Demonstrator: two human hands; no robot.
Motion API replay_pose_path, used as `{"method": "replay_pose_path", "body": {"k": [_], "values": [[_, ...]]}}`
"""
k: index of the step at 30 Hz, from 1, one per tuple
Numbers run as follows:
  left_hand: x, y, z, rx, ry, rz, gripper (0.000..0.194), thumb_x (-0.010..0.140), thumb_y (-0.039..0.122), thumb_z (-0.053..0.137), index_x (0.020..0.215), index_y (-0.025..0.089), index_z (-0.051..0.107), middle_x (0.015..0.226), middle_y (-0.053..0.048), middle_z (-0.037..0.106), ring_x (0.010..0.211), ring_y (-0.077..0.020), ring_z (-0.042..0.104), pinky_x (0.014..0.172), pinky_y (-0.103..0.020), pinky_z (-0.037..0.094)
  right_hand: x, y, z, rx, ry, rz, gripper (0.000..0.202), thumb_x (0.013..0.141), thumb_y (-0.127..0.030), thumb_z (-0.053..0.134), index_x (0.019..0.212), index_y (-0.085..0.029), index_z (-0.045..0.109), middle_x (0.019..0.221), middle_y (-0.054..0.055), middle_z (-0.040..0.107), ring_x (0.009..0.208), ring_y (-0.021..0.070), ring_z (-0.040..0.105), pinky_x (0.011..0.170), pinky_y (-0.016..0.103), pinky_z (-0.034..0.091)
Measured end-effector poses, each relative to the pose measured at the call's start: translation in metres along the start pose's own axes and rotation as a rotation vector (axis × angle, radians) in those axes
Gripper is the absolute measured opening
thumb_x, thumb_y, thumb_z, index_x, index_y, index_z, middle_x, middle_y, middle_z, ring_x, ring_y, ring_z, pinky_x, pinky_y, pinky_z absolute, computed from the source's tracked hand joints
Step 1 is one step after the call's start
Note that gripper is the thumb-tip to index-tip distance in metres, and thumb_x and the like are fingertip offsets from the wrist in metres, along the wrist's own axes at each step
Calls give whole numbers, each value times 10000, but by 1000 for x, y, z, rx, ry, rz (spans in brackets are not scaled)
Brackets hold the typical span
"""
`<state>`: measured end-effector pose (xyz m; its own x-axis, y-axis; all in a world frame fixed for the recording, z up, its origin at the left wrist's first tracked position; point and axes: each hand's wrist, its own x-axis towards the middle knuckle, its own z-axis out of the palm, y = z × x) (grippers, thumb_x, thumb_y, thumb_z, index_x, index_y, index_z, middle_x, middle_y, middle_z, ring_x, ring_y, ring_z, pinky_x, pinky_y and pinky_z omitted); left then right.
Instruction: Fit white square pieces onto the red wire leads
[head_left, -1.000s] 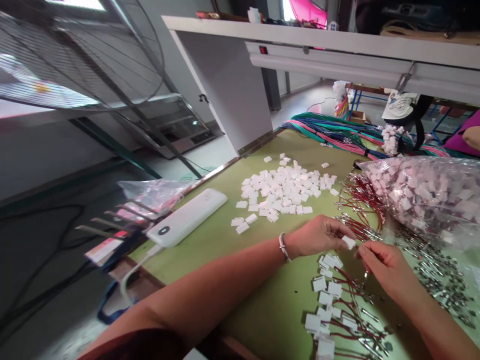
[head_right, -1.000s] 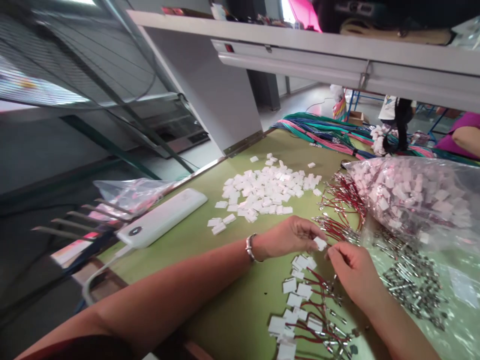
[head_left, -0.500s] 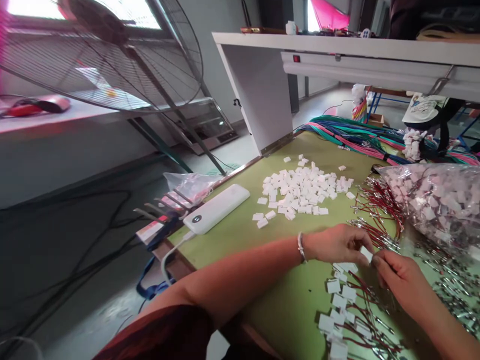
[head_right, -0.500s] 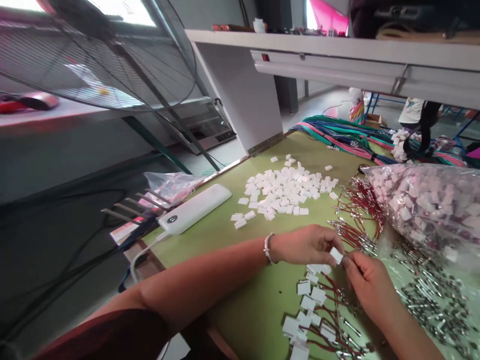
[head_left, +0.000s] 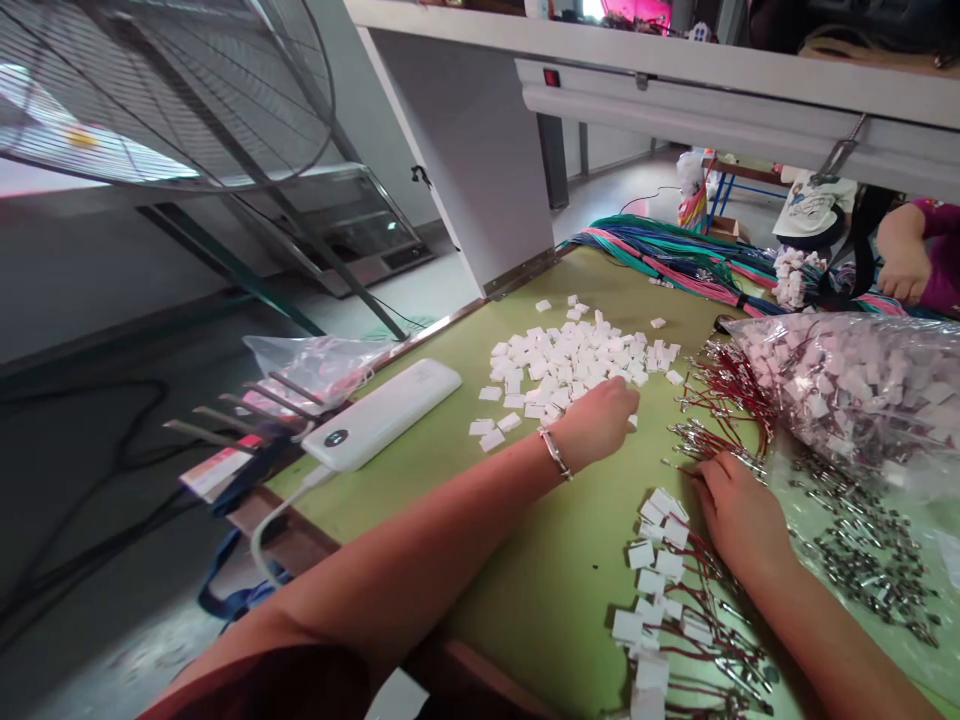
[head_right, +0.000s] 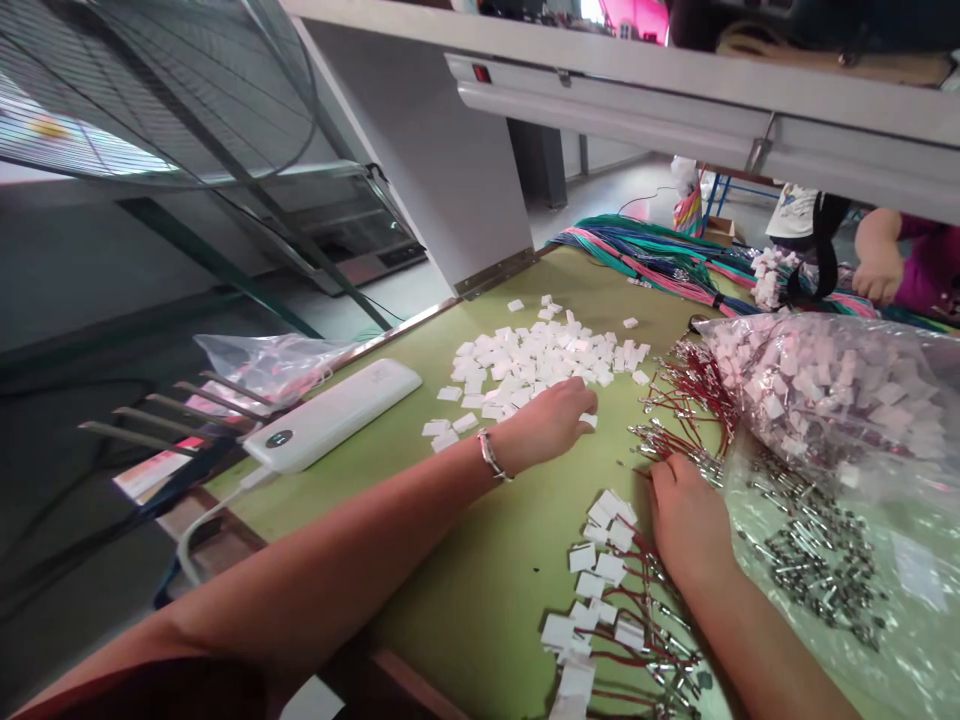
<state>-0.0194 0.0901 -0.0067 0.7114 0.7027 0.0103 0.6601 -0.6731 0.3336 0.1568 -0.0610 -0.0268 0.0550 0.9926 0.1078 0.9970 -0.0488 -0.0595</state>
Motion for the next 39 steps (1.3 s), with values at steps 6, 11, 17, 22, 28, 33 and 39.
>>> {"method": "replay_pose_path", "body": {"k": [6, 11, 17, 22, 28, 33, 39], "values": [[-2, 18, -1, -332, 22, 3, 169, 871, 260, 545, 976, 149, 620, 906, -82, 646, 808, -187, 592, 727, -319, 477, -7, -10, -1, -84, 15, 47, 156, 902, -129, 440, 837, -183, 572, 893, 85, 610, 675, 176, 613, 528, 285, 346], [-1, 23, -1, -982, -145, -173, 210, 779, 273, 659, 932, 130, 647, 752, -31, 654, 620, -99, 568, 589, -234, 469, -14, 4, -11, 178, 138, 132, 110, 906, -239, 429, 849, -217, 521, 741, 33, 656, 578, 182, 602, 508, 287, 338], [-1, 30, 14, -1231, -194, -175, 185, 666, 162, 745, 836, 140, 677, 654, 31, 616, 581, -57, 524, 583, -207, 429, -14, 12, -15, 456, 177, 64, 182, 916, -324, 423, 883, -209, 561, 736, 25, 690, 593, 169, 616, 560, 275, 417], [-3, 36, 10, -1362, -253, -262, 102, 705, 104, 701, 766, 128, 623, 597, 24, 626, 504, -53, 537, 518, -204, 402, -17, 11, -15, 409, 243, -10, 215, 927, -323, 440, 882, -199, 610, 764, 33, 705, 626, 164, 627, 606, 277, 435], [-6, 40, 4, -1614, -358, -338, 75, 750, 63, 612, 747, 127, 574, 525, 2, 619, 466, -64, 564, 511, -194, 420, -19, 3, -21, 422, 214, -79, 194, 908, -284, 466, 778, -211, 591, 625, -17, 635, 534, 127, 566, 526, 242, 392], [-8, 39, 6, -1627, -431, -263, 363, 750, 102, 642, 1113, 110, 627, 573, 16, 630, 490, -68, 577, 511, -190, 416, -18, 1, -19, 375, 213, -115, 200, 913, -261, 447, 791, -206, 596, 641, -15, 646, 507, 119, 547, 517, 240, 380], [-8, 37, 9, -1609, -460, -247, 263, 747, 167, 676, 1001, 107, 645, 642, -27, 680, 521, -90, 606, 512, -212, 421, -20, 7, -14, 226, 288, -105, 219, 927, -259, 442, 771, -198, 583, 585, -21, 609, 482, 122, 537, 503, 250, 336]]}}
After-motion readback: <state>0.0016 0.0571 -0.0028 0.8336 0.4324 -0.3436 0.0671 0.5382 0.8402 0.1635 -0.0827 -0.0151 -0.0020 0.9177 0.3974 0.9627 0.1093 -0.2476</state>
